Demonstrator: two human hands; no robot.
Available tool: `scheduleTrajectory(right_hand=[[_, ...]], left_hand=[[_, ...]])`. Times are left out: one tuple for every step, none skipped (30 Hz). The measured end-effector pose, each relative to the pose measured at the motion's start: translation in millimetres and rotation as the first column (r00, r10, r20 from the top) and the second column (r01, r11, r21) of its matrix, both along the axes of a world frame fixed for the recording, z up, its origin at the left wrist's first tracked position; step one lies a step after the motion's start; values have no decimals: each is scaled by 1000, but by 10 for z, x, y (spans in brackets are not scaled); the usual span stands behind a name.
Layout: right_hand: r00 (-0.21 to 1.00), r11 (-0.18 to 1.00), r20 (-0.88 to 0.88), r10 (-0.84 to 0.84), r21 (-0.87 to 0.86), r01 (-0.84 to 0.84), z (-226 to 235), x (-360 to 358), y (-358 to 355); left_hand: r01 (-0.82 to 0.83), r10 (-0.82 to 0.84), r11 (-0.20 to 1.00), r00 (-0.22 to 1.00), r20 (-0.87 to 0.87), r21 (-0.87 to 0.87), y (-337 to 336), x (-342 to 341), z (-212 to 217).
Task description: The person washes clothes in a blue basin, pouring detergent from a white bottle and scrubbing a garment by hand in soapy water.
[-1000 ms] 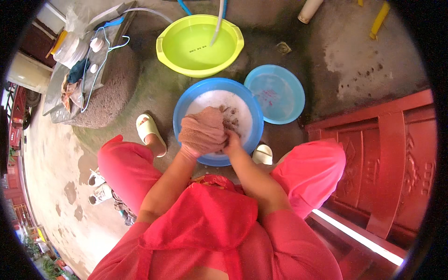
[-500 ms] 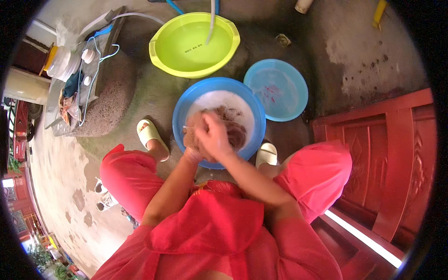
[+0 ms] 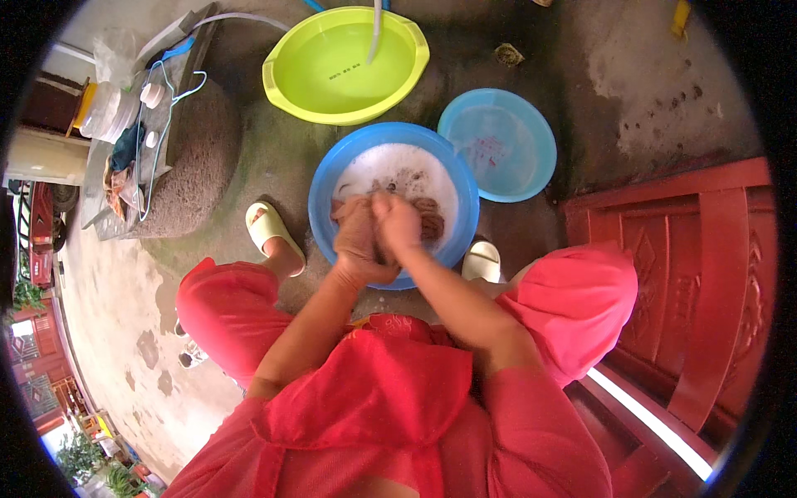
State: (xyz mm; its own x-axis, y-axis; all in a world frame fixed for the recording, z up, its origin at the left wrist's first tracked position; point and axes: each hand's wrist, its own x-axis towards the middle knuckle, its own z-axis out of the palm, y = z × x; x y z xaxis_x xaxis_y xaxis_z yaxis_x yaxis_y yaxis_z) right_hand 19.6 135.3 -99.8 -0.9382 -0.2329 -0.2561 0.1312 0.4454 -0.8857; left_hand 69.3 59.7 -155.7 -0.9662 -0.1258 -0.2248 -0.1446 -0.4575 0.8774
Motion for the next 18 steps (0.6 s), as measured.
scheduleTrajectory(right_hand=[[997,985,65,-47,170,35,-294,-280,250],[994,988,69,-88,133,79,-294,-235,209],[989,987,71,-133,105,125,-263,-157,198],[996,994,-22,-84,75,86,-240,6,157],[992,998,-121,-29,48,35,-178,200,82],[959,994,-276,66,98,-40,-86,358,23],[968,985,-180,173,39,-168,62,501,-15],[941,979,-269,206,51,-200,138,532,-42],[907,971,-348,236,66,-228,152,566,-48],[940,974,-264,215,122,-188,125,462,-43],[967,971,-173,187,181,-156,71,281,-11],[966,989,-245,82,140,-49,-214,47,87],[984,977,-172,42,211,-4,-270,-100,145],[988,957,-153,-8,285,53,-382,-220,247],[965,963,-214,-151,188,193,-869,-486,579],[962,967,108,-252,-12,254,-656,-394,433],[915,916,260,-309,-178,360,-653,-432,507],[862,843,369,-348,-280,460,-657,-458,557]], left_hand=[[-69,66,997,993,102,22,343,-88,489],[-123,100,986,977,189,111,329,-72,645],[-190,131,961,953,274,202,341,-73,801],[-203,68,897,941,332,392,192,-110,720],[-226,2,793,929,369,565,26,-157,630],[-250,-69,660,919,389,709,-70,-181,565],[-218,-29,728,937,347,650,-94,-165,508],[-182,-3,792,954,301,583,-64,-164,447],[-152,16,847,965,261,510,1,-138,360],[-127,33,894,975,219,429,65,-104,275],[-108,47,934,982,183,341,140,-33,199],[-70,36,964,990,136,256,250,-37,166],[-27,19,991,998,66,129,224,-21,159],[6,-6,1000,1000,-5,0,233,-32,167],[89,-105,986,988,-117,-141,387,-198,231],[72,-129,947,977,-167,-312,235,-94,196],[76,-201,886,952,-230,-458,232,-115,234],[64,-240,779,950,-201,-624,219,-135,272]])
